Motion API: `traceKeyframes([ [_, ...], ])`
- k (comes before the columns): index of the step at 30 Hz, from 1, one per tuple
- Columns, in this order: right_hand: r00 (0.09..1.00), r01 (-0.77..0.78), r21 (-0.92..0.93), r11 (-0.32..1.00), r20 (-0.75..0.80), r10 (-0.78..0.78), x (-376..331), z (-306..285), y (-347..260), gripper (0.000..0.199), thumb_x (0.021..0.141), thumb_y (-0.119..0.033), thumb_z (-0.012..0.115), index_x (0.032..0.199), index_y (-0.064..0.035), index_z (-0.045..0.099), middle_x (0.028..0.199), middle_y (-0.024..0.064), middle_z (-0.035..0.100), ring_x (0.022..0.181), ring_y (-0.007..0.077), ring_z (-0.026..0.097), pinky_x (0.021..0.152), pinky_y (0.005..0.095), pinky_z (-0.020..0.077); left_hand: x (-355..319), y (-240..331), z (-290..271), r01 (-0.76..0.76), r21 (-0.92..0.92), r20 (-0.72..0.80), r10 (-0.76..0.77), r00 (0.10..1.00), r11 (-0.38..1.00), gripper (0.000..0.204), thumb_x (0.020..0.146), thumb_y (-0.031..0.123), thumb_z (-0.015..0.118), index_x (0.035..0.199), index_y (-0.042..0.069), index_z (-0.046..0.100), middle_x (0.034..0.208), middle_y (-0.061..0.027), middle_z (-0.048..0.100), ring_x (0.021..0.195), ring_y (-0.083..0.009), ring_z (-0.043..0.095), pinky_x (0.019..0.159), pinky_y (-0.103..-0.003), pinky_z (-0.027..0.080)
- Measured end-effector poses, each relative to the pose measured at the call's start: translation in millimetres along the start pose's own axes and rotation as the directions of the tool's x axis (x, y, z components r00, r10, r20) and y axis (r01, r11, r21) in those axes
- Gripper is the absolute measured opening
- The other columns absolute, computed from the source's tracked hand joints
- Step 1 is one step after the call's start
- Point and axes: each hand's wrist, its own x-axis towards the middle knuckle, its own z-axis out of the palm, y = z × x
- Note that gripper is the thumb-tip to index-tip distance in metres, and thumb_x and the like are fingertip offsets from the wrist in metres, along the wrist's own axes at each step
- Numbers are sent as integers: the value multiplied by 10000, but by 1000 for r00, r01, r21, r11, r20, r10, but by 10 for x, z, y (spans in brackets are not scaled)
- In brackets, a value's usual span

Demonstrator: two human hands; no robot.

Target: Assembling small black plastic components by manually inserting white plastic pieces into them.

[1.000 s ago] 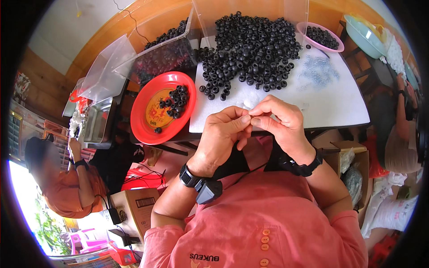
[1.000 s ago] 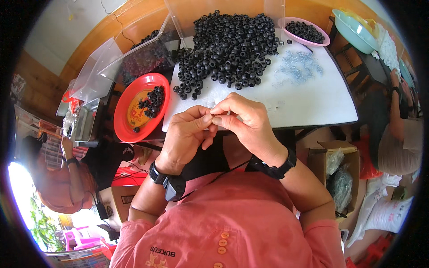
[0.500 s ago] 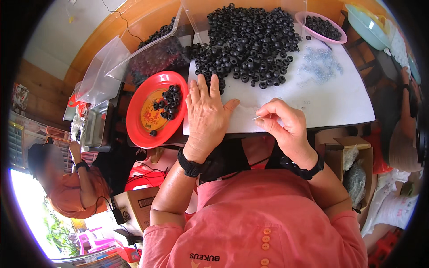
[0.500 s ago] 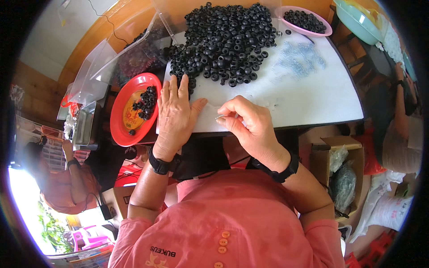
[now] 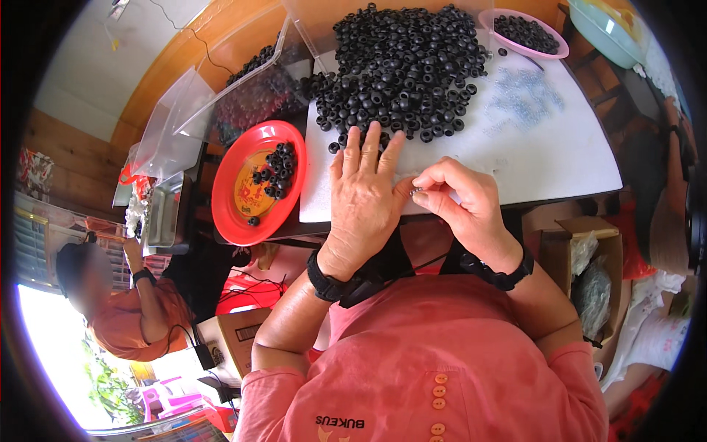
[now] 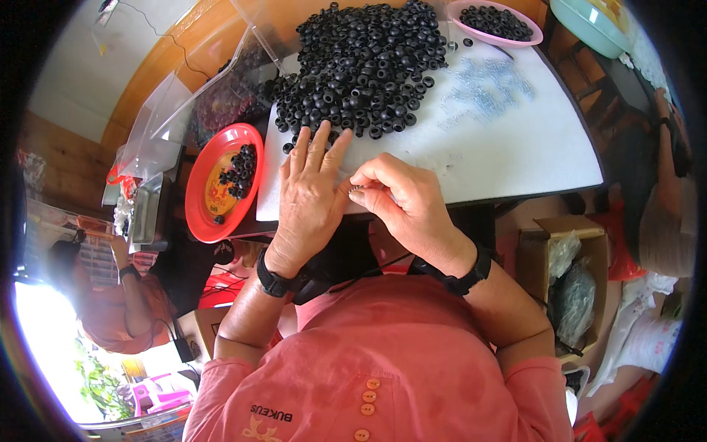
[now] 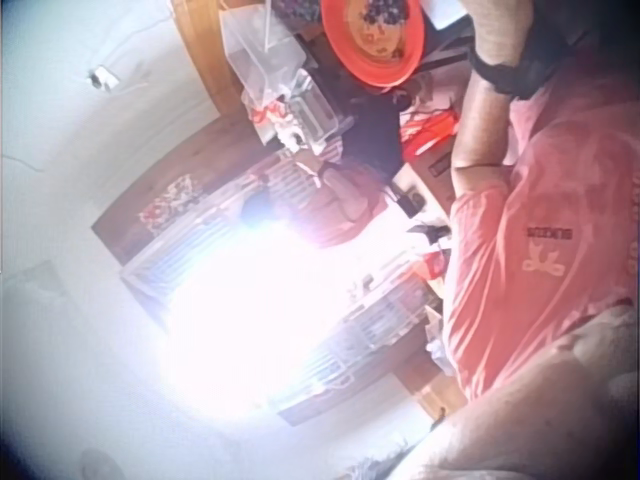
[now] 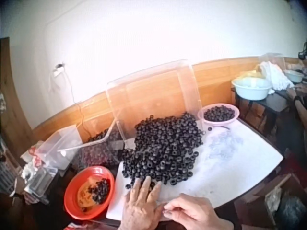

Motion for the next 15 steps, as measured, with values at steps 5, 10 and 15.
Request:
traceKeyframes([
  [5,999,-2,-41,999,-37,0,17,24,26,103,875,14,690,940,-4,613,811,89,645,694,156,619,635,277,495,-33,-13,-72,-37,-15,-29,37,999,999,563,874,252,701,1405,127,561,1496,-217,451,1405,-450,367,1111,-562,315],
  [10,997,10,-61,998,-78,-14,79,14,52,103,878,10,692,948,-3,618,813,80,647,713,143,615,648,276,497,-232,-165,-168,91,-220,-161,-128,979,971,587,770,133,794,1330,105,620,1464,-144,494,1353,-365,411,1125,-487,337],
  [15,995,34,-68,997,-93,-40,165,-72,-8,92,885,-9,695,944,1,626,819,68,657,726,124,620,655,266,497,-397,-256,-195,130,-317,-225,-207,952,939,465,723,63,799,1172,56,679,1299,-137,604,1198,-330,510,1034,-445,418],
])
